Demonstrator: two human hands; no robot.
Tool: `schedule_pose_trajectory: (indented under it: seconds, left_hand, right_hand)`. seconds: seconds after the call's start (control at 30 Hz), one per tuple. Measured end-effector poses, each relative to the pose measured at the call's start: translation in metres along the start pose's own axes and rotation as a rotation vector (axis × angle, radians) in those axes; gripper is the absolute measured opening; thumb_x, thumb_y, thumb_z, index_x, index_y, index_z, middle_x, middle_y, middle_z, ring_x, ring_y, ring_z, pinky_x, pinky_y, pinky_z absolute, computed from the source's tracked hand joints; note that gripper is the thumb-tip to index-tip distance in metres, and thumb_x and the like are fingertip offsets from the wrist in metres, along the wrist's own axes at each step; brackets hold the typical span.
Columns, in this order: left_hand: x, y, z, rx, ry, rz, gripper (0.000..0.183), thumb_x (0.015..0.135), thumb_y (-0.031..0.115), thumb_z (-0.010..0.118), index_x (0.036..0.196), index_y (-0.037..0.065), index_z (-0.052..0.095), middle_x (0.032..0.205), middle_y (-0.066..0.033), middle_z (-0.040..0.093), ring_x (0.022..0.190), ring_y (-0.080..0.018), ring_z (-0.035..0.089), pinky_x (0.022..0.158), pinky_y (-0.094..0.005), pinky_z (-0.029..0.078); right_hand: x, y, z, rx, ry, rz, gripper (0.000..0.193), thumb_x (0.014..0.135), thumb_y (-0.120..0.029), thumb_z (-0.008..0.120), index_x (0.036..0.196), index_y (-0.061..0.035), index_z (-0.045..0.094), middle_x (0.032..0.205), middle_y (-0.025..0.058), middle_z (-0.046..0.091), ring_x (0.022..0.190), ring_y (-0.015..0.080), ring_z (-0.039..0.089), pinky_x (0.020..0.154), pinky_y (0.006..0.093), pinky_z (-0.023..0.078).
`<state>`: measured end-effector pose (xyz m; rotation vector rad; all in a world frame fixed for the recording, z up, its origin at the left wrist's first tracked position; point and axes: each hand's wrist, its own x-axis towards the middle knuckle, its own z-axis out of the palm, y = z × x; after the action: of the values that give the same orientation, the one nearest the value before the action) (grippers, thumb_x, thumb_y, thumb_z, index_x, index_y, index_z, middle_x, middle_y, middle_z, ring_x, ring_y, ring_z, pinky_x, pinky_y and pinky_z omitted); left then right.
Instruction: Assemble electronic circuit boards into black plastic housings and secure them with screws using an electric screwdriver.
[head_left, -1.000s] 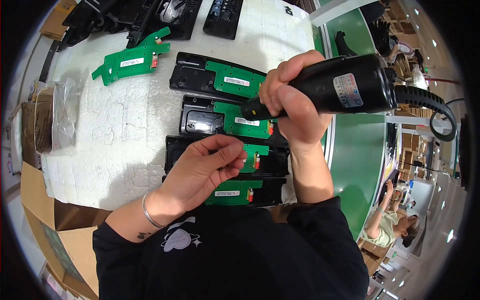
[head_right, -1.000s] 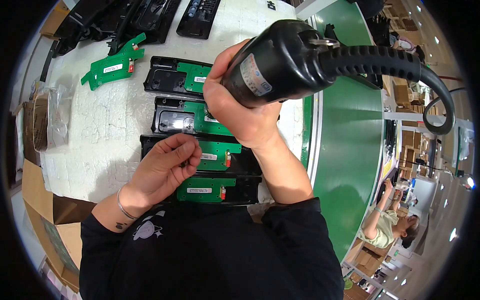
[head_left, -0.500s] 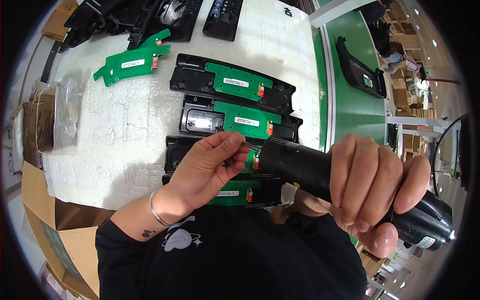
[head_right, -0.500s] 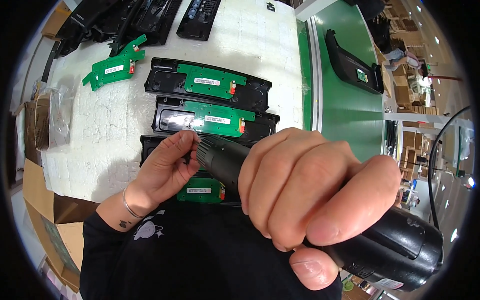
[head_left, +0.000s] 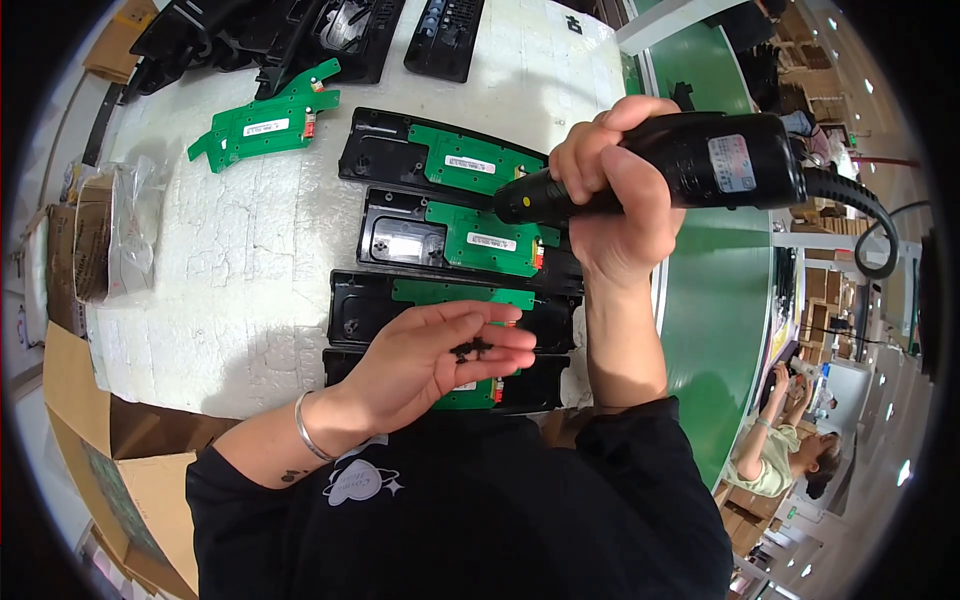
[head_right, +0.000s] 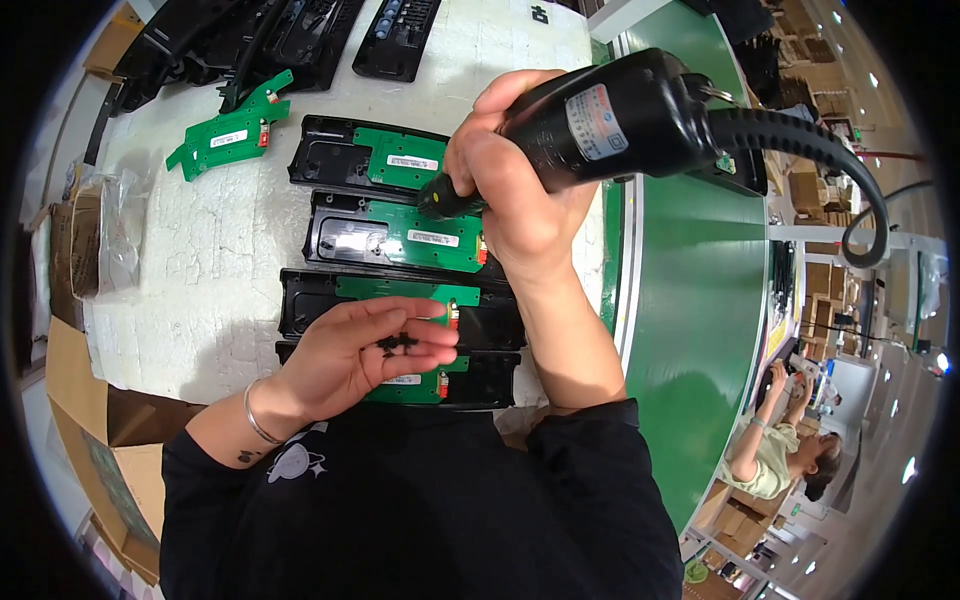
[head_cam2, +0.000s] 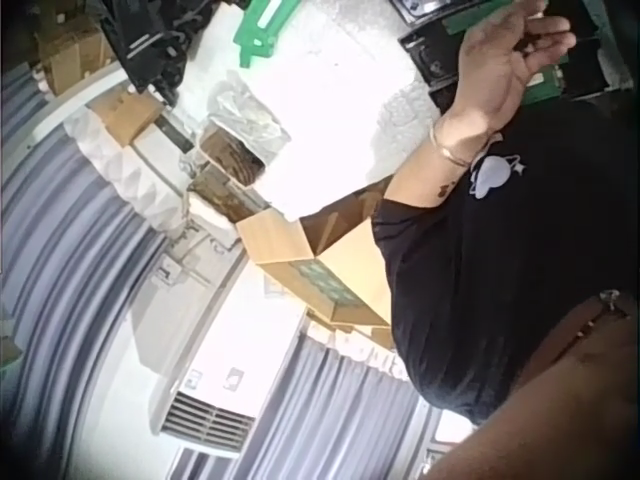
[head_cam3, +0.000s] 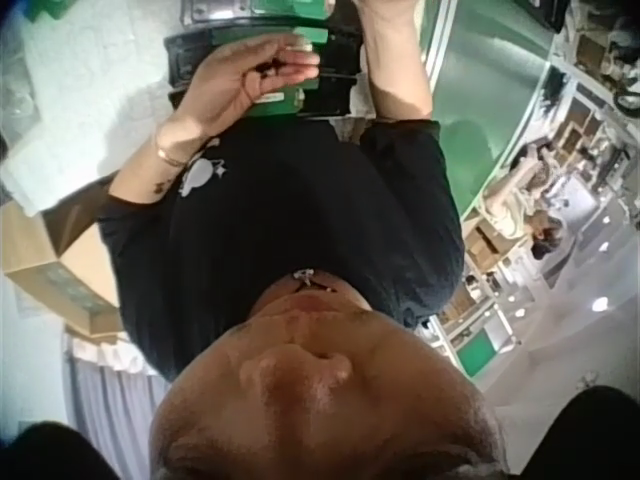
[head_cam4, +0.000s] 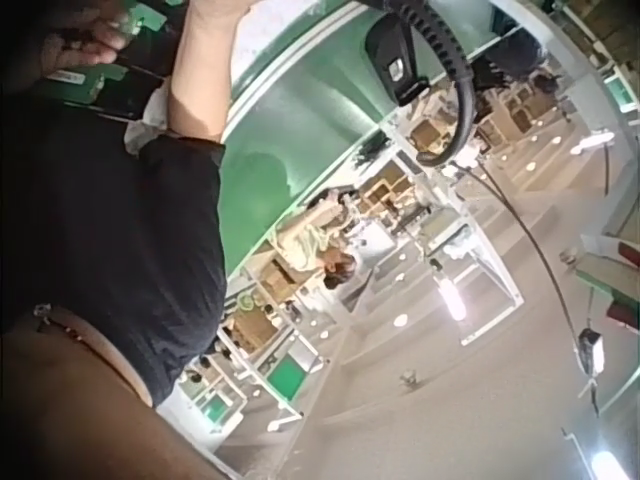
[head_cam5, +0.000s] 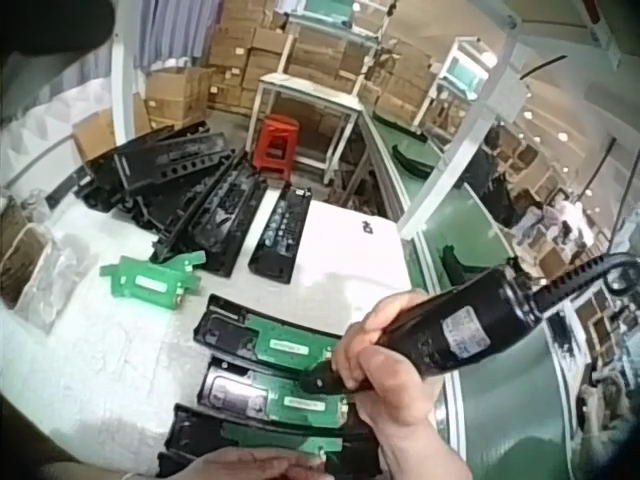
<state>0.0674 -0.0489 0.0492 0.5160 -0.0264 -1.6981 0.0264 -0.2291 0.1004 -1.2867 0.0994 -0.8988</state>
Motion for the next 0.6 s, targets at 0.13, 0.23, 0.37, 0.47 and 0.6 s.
schedule_pose_trajectory:
  seconds: [0.13, 0.23, 0.37, 0.47, 0.6]
  left_hand:
    - [-0.0038, -0.0028, -0.0008, 0.04, -0.008, 0.072, 0.026, 0.096, 0.016, 0.034, 0.107, -0.001, 0.049, 0.093, -0.0142, 0.059, 0.085, -0.0205, 0.06, 0.076, -0.0267, 0.048]
    - [-0.0051, 0.0019, 0.0021, 0.079, -0.01, 0.035, 0.02, 0.095, 0.016, 0.039, 0.1, 0.001, 0.051, 0.088, -0.0105, 0.059, 0.079, -0.0157, 0.059, 0.071, -0.023, 0.047]
    - [-0.0037, 0.0004, -0.0017, 0.116, -0.004, 0.099, 0.016, 0.091, 0.013, 0.047, 0.099, 0.0, 0.053, 0.088, -0.0088, 0.06, 0.079, -0.0136, 0.059, 0.071, -0.0222, 0.047]
    - [-0.0048, 0.003, 0.002, 0.116, 0.103, 0.109, 0.013, 0.088, 0.008, 0.052, 0.098, 0.0, 0.055, 0.089, -0.0082, 0.06, 0.079, -0.0113, 0.058, 0.071, -0.0218, 0.048]
    - [-0.0054, 0.0043, 0.0008, 0.003, 0.103, 0.085, 0.015, 0.087, 0.008, 0.054, 0.1, 0.001, 0.057, 0.092, -0.0079, 0.061, 0.08, -0.0111, 0.059, 0.073, -0.0215, 0.049]
  right_hand:
    - [0.0012, 0.0066, 0.0, -0.005, -0.004, 0.003, 0.021, 0.068, 0.002, 0.049, 0.089, 0.0029, 0.046, 0.059, 0.0065, 0.05, 0.045, 0.0125, 0.045, 0.046, 0.026, 0.041]
    - [0.0035, 0.008, 0.0013, -0.02, -0.001, 0.018, 0.02, 0.068, 0.001, 0.049, 0.087, 0.0026, 0.046, 0.059, 0.0068, 0.05, 0.045, 0.0125, 0.045, 0.046, 0.0261, 0.041]
    - [0.0059, 0.0094, 0.0025, -0.03, -0.034, 0.079, 0.017, 0.067, 0.003, 0.05, 0.084, 0.0019, 0.046, 0.057, 0.0069, 0.05, 0.046, 0.0121, 0.046, 0.046, 0.025, 0.04]
    - [0.0071, 0.0112, 0.0055, -0.045, -0.056, 0.089, 0.016, 0.067, 0.004, 0.051, 0.083, 0.0015, 0.047, 0.057, 0.0064, 0.051, 0.046, 0.0113, 0.047, 0.046, 0.0237, 0.04]
    - [0.0077, 0.0087, 0.0085, -0.074, -0.091, 0.116, 0.015, 0.067, 0.004, 0.053, 0.082, 0.0013, 0.048, 0.057, 0.0048, 0.05, 0.048, 0.0103, 0.047, 0.045, 0.0228, 0.039]
